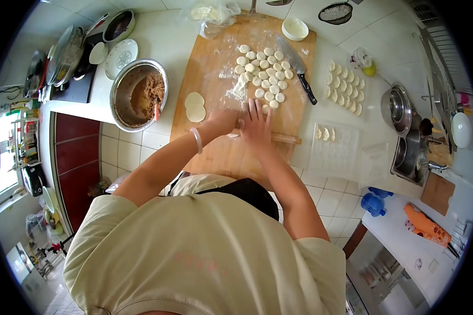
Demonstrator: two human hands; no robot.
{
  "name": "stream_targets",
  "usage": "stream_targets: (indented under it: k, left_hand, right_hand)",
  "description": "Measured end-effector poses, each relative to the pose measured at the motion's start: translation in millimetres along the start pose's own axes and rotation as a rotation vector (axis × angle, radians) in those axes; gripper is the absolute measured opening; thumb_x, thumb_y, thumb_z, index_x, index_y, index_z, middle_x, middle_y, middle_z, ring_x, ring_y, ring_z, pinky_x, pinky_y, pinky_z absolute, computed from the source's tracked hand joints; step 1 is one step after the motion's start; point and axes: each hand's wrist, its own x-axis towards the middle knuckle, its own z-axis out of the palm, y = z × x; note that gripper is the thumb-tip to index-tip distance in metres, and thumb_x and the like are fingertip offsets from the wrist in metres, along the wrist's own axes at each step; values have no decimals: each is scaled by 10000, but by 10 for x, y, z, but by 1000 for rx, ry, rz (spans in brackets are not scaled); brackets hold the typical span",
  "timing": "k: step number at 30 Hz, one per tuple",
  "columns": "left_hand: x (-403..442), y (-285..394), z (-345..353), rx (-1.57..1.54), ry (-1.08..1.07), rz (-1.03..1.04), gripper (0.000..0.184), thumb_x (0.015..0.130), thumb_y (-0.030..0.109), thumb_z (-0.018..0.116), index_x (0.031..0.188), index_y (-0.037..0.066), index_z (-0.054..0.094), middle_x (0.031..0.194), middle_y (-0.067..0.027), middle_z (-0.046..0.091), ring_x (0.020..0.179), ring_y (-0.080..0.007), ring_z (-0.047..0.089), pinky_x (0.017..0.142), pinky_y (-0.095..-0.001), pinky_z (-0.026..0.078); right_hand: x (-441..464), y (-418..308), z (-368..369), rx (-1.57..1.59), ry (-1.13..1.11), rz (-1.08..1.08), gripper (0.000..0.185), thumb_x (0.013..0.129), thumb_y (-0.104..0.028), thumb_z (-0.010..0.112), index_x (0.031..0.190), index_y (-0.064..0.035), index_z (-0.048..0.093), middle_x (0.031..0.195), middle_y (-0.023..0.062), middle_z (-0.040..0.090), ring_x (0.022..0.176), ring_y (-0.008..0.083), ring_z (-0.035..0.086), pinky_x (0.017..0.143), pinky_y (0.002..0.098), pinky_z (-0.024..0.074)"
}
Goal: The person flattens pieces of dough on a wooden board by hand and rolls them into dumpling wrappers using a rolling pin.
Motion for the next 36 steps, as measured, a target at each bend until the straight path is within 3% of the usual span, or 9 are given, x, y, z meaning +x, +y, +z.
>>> stream_targets:
  k: [4, 7, 14, 19, 21, 26, 30, 33, 36]
  left_hand:
    - [88, 14, 68, 103, -29, 39, 181, 877, 175, 613, 1007, 121, 727, 996, -120, 719, 964, -317, 684, 807, -445, 544]
    - [-8, -225, 217, 9, 114, 0, 172, 877, 210, 627, 982, 121, 730, 994, -124, 719, 968, -314, 685, 807, -437, 549]
    - [-11, -56, 43, 125, 17, -49, 198, 873, 236, 630, 1025, 158, 731, 998, -85, 728, 999, -296, 681, 792, -427, 555]
    - [-37, -376, 240, 91, 121, -6, 192, 873, 233, 636, 1035, 204, 736, 1054, -62, 722, 994, -293, 683, 793, -420, 556]
    - [-86, -428, 313, -70, 114, -120, 208, 874, 204, 633, 1059, 220, 728, 1061, -67, 718, 980, -298, 684, 795, -418, 551]
    - [52, -248, 219, 115, 103, -35, 198, 874, 198, 634, 1049, 190, 725, 1040, -80, 715, 981, -311, 676, 807, -426, 539]
    - [88, -388, 309, 57, 191, 19, 203, 872, 208, 632, 1047, 166, 726, 1036, -88, 716, 978, -311, 678, 820, -421, 539]
    - [-121, -375, 247, -1, 124, -7, 210, 871, 206, 623, 1048, 159, 726, 1026, -104, 717, 974, -308, 681, 821, -414, 542]
    - [-61, -107, 0, 40, -15, -147, 209, 867, 218, 618, 1035, 153, 724, 1018, -119, 714, 977, -311, 677, 827, -432, 537]
  right_hand:
    - [-174, -36, -4, 57, -18, 4, 653, 940, -373, 551, 1485, -67, 362, 1580, 114, 303, 1478, 286, 246, 1144, 651, 160]
    - [-676, -140, -135, 158, -142, -41, 665, 943, -381, 548, 1492, -64, 348, 1583, 114, 296, 1480, 287, 241, 1141, 654, 164]
    - [20, -41, -47, 16, -6, 3, 634, 968, -391, 501, 1476, -37, 364, 1563, 154, 317, 1477, 296, 245, 1149, 649, 150]
    - [-523, -173, -122, 109, -81, -36, 627, 978, -408, 475, 1471, -35, 371, 1565, 150, 315, 1476, 297, 243, 1150, 648, 148]
    - [-682, -229, -204, 137, -138, -62, 638, 982, -405, 469, 1488, -36, 343, 1570, 153, 303, 1479, 295, 235, 1152, 646, 143]
    - [25, -81, -33, 38, -42, -12, 647, 981, -403, 475, 1496, -39, 325, 1576, 158, 287, 1488, 298, 212, 1153, 648, 125]
    - [-269, -146, -20, 107, -61, 15, 626, 977, -392, 488, 1489, -63, 341, 1581, 152, 281, 1493, 296, 200, 1160, 641, 118]
    - [-543, -263, -183, 147, -107, 10, 645, 982, -378, 488, 1516, -73, 296, 1597, 141, 256, 1495, 300, 198, 1164, 632, 126]
    - [-53, -142, -100, -19, -76, 33, 692, 977, -414, 479, 1520, -33, 280, 1593, 163, 251, 1496, 310, 188, 1162, 641, 103]
